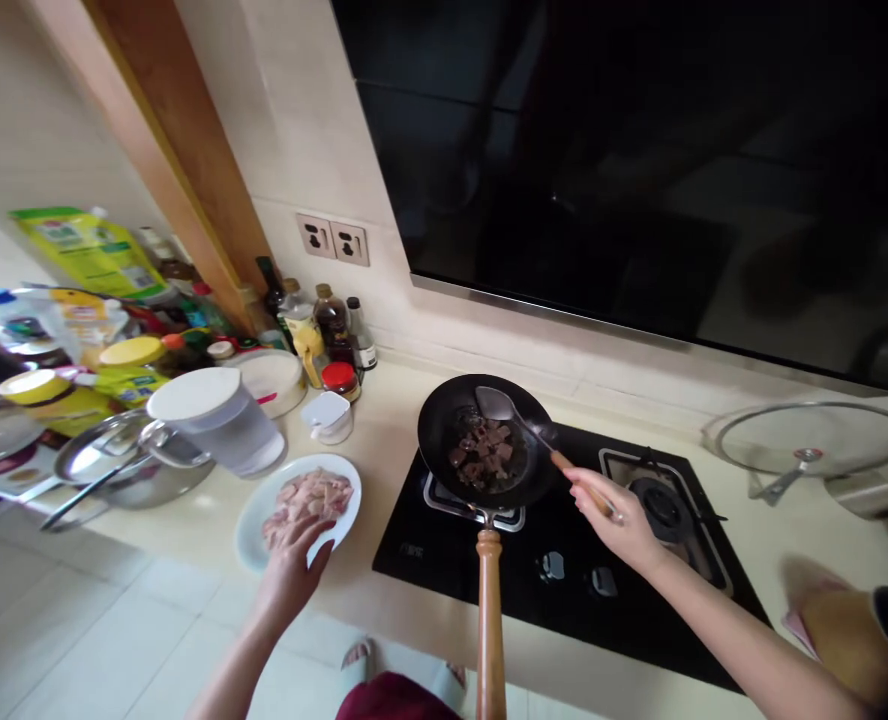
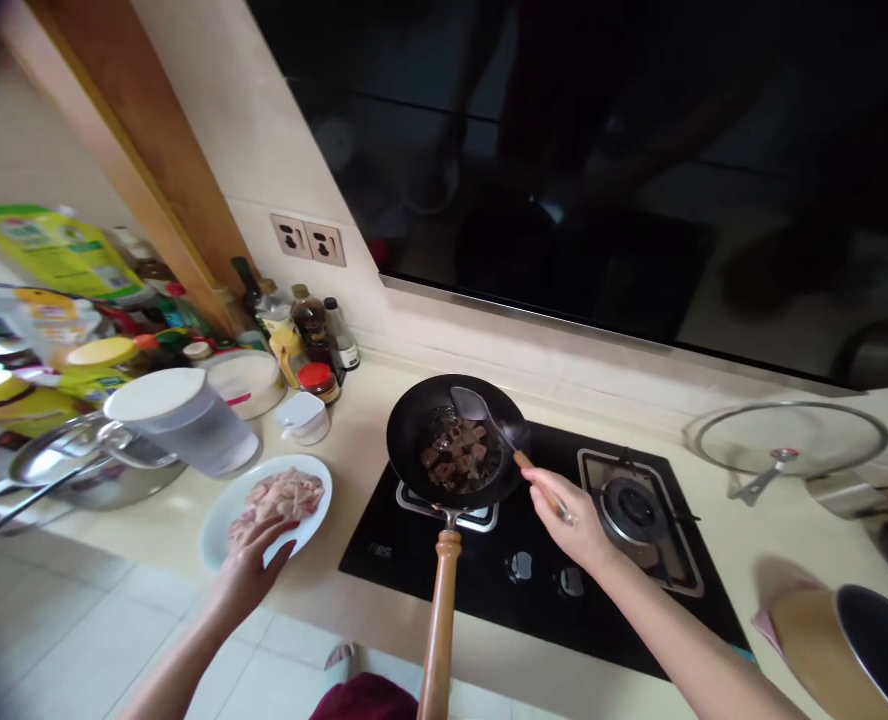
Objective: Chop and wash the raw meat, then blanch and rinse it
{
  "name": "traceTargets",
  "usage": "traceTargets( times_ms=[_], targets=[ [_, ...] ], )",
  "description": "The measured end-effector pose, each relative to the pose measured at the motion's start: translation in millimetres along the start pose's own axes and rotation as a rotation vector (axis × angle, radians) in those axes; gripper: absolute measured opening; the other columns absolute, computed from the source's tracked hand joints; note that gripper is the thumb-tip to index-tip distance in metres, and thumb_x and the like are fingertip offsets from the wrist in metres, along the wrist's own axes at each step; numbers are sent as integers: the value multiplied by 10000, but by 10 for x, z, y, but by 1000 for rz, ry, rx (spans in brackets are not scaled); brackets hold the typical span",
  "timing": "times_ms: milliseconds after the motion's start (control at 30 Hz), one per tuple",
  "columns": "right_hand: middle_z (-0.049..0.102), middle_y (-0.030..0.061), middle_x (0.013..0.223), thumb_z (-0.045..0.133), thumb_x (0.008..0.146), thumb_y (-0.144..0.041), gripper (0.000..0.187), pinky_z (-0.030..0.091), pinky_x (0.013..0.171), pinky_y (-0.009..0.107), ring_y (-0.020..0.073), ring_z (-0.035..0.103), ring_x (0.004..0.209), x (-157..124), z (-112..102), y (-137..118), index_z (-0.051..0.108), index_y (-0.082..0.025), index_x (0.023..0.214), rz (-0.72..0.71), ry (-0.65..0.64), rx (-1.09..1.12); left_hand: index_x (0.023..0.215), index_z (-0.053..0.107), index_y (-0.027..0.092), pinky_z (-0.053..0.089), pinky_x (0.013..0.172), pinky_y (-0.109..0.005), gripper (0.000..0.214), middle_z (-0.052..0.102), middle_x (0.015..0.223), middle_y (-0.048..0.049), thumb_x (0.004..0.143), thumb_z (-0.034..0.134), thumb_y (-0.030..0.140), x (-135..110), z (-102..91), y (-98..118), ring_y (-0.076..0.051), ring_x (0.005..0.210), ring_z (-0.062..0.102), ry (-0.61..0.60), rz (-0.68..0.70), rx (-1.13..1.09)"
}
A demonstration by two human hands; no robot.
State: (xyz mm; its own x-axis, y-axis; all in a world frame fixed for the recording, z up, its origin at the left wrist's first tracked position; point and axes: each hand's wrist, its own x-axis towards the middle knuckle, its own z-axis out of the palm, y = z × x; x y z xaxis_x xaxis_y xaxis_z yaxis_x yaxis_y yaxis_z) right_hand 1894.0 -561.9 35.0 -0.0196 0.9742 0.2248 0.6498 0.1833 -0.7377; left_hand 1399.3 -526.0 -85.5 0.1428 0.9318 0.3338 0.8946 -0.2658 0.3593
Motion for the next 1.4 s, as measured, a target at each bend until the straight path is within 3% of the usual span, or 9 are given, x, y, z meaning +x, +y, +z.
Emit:
traceTargets(
  times_ms=[67,133,367,600,733,867,1067,1233,1400],
  targets=[
    [671,68,897,502,887,-417,349,561,662,288,137,634,682,24,4,41,597,-189,1134,159,124,183,936,717,218,518,855,-419,396,682,1053,-121,838,445,488,-53,-22,46,-288,1001,639,9,-20,-19],
    [662,47,797,523,870,-459,390,568,617,283,132,624,621,50,6,52,598,-170,1122,244,158,281,941,719,216,528,831,-399,399,677,1064,-123,842,442,486,-92,-28,68,-281,996,640,15,-33,-34],
    [676,42,792,588,818,-490,403,585,616,265,126,636,605,41,19,-154,640,-183,1074,253,121,241,952,719,221,543,767,-340,394,670,1109,-111,836,458,493,-141,-17,14,-265,997,643,-15,-104,-86],
    [646,33,685,584,794,-548,460,567,496,254,132,612,524,153,71,-518,638,-157,1030,347,220,275,930,726,209,537,823,-390,435,685,1075,-126,841,435,521,-76,13,-196,-281,989,652,2,-73,-120],
    [663,33,708,588,800,-521,421,588,556,264,128,623,544,207,85,-690,653,-171,1024,305,214,205,916,732,211,540,815,-400,459,694,1064,-133,835,425,542,-23,68,-330,-296,995,653,9,-61,-116],
    [682,43,770,609,787,-488,390,598,623,267,136,648,615,230,-42,-809,672,-180,1020,269,231,122,933,731,222,541,809,-385,461,696,1071,-126,841,414,543,33,97,-441,-281,967,664,6,-32,-108],
    [647,25,605,624,770,-372,319,531,442,225,127,598,471,508,-448,-972,659,-159,1005,526,219,60,901,737,207,529,837,-396,482,709,1028,-138,850,401,549,96,127,-544,-287,981,658,20,13,-88],
    [596,31,477,579,766,-282,250,412,325,200,120,519,359,649,-675,-845,643,-116,941,801,228,229,912,736,214,539,805,-379,465,705,1038,-126,845,415,544,70,135,-549,-281,963,663,22,-14,-99],
    [614,41,492,581,754,-264,237,450,371,204,122,549,392,423,-431,-531,634,-113,929,849,356,451,918,732,235,547,765,-347,442,699,1067,-107,837,425,542,32,114,-529,-267,961,665,7,-50,-116]
  ],
)
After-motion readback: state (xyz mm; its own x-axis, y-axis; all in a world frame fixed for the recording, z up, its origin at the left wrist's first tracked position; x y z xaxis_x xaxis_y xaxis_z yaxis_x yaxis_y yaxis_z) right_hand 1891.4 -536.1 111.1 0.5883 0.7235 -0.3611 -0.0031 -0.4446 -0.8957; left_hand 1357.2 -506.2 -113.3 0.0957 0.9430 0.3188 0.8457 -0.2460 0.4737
